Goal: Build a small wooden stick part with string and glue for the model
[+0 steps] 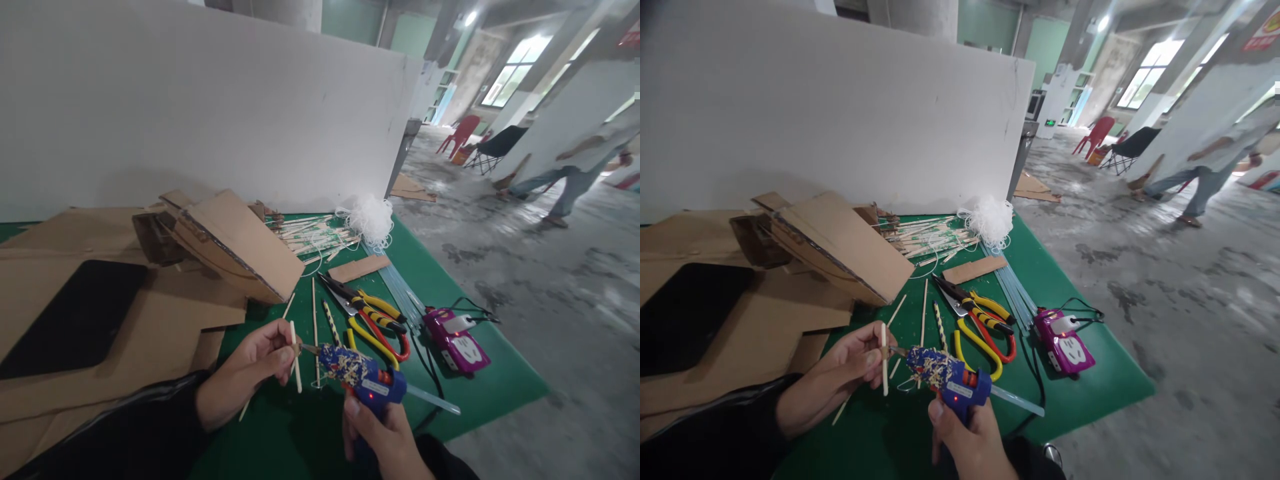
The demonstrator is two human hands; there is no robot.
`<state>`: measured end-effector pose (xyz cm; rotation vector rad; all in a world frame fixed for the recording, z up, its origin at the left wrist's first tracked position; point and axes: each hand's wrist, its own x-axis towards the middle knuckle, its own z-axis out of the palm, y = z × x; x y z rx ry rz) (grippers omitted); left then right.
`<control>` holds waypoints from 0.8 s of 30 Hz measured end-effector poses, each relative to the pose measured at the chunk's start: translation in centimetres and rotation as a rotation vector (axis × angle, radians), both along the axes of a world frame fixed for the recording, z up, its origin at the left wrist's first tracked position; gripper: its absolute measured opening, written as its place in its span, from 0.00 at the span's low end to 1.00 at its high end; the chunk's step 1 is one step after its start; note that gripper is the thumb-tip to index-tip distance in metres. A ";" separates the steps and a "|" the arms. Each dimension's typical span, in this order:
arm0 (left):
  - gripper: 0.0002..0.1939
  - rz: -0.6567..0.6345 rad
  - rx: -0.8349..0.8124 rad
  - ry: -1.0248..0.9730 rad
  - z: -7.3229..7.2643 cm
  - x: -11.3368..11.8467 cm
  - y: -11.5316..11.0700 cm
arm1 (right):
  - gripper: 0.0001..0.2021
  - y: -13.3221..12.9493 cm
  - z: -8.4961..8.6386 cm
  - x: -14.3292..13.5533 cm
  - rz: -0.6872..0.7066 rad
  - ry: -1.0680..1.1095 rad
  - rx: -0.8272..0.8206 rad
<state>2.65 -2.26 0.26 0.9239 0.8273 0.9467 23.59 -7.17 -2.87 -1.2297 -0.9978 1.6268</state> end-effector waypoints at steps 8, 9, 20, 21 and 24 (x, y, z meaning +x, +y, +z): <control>0.15 -0.026 0.010 -0.010 0.2 0.1 0.2 | 0.24 -0.1 -0.2 0.0 -0.053 -0.052 -0.058; 0.15 -0.027 0.012 -0.007 0.2 0.1 0.2 | 0.24 -0.1 -0.2 0.0 -0.058 -0.055 -0.055; 0.16 0.000 -0.004 -0.014 0.4 0.1 0.0 | 0.23 0.2 0.0 0.1 -0.040 -0.013 -0.018; 0.16 0.001 -0.003 -0.014 0.4 0.2 0.0 | 0.23 0.2 0.0 0.1 -0.042 -0.017 -0.014; 0.16 0.001 0.002 -0.014 0.4 0.2 0.0 | 0.24 0.2 -0.1 0.1 -0.068 -0.020 -0.018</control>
